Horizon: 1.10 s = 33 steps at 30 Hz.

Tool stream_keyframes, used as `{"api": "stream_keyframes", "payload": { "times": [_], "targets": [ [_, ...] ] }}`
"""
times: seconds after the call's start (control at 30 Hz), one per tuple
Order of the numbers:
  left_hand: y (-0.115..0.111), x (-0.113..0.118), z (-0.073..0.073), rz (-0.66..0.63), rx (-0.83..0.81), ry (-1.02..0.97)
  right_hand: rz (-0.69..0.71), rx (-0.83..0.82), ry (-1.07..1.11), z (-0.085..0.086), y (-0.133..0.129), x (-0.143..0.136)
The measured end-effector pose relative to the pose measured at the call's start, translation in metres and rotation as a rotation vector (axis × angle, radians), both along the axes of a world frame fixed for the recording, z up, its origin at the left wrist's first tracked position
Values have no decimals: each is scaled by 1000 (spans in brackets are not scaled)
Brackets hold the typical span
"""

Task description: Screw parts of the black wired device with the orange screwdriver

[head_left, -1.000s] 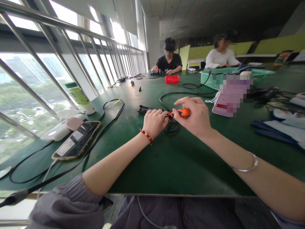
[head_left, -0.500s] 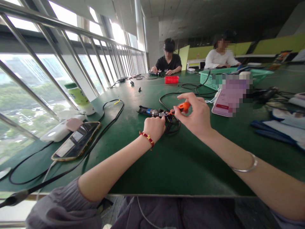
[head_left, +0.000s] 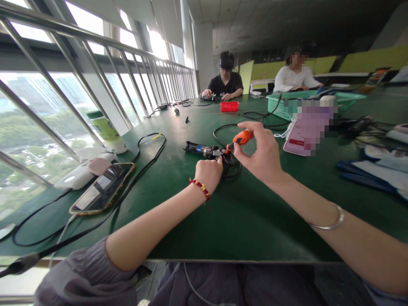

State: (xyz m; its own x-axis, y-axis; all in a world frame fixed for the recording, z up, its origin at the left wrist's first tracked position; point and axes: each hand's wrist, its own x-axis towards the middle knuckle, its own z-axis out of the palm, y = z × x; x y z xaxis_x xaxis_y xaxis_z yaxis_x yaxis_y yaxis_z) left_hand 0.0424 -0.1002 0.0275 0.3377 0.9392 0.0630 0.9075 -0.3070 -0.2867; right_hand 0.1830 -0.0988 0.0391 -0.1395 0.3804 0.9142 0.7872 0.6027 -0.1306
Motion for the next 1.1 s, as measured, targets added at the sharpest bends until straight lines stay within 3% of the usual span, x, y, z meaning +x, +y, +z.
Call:
{"api": "stream_keyframes", "payload": {
  "times": [0.17, 0.37, 0.53, 0.73, 0.93, 1.1],
  "targets": [
    [-2, 2, -2, 21, -53, 32, -65, -33, -19, -1, 0, 0],
    [-2, 2, -5, 23, -65, 27, -10, 14, -23, 0, 0, 0],
    [-1, 4, -6, 63, -97, 19, -67, -47, -4, -2, 0, -1],
    [-4, 6, -4, 95, -129, 22, -18, 0, 16, 0, -1, -1],
    [-6, 7, -3, 98, -129, 18, -63, -47, 7, -2, 0, -1],
    [-7, 7, -2, 100, -119, 13, 0, 6, 2, -1, -1, -1]
  ]
}}
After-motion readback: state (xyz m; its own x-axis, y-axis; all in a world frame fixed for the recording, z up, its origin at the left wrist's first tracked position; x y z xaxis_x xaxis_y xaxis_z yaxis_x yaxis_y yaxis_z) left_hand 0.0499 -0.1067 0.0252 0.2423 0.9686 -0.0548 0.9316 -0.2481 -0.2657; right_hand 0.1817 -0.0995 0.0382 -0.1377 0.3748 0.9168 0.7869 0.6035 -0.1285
